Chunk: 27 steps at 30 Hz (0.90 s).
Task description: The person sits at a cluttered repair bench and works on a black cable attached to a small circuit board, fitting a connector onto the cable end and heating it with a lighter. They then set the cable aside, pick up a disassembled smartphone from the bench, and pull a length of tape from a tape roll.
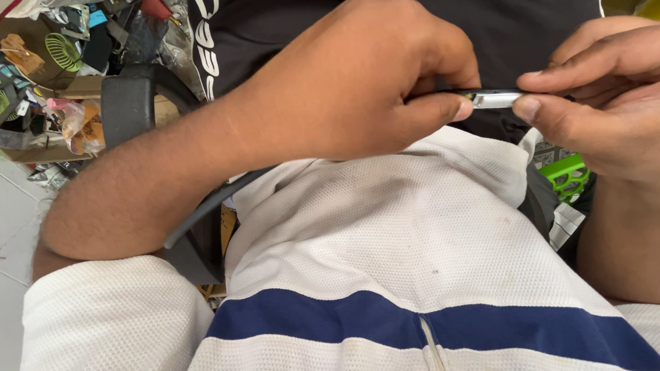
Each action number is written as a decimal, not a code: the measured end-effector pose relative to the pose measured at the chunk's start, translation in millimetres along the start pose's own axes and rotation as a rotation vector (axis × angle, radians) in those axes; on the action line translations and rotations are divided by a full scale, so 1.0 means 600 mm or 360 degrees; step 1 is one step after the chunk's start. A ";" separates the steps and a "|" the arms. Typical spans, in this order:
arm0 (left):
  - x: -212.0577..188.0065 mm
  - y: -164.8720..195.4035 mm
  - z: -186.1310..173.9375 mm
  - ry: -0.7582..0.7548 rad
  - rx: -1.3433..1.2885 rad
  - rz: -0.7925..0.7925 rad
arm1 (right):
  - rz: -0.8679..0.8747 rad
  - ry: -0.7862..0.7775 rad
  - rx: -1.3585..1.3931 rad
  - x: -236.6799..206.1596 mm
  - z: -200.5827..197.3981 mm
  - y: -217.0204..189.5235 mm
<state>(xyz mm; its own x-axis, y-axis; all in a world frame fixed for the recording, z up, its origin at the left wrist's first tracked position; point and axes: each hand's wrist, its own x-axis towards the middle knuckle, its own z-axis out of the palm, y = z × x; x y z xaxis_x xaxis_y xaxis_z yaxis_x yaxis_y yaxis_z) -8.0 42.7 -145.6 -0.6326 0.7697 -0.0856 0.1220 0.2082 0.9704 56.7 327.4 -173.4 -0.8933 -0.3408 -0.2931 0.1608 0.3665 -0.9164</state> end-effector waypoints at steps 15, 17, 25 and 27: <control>-0.006 0.008 0.000 0.0016 0.0427 0.0183 | -0.0197 -0.0057 -0.0188 0.005 -0.009 0.020; -0.007 0.010 -0.003 0.0057 0.0360 0.0238 | -0.0197 -0.0059 -0.0218 0.002 -0.010 0.022; -0.007 0.008 -0.009 -0.0019 0.0235 0.0222 | -0.0239 -0.0072 -0.0233 -0.004 -0.013 0.027; -0.007 0.006 -0.009 0.0013 0.0169 0.0234 | -0.0259 -0.0078 -0.0240 -0.002 -0.013 0.027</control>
<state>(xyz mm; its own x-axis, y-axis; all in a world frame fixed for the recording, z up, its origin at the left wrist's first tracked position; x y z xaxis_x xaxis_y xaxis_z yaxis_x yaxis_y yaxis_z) -9.0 37.2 -140.5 -0.6082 0.7917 0.0577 0.2936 0.1567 0.9430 57.1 340.3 -185.8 -0.8802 -0.4465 -0.1612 -0.0515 0.4275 -0.9026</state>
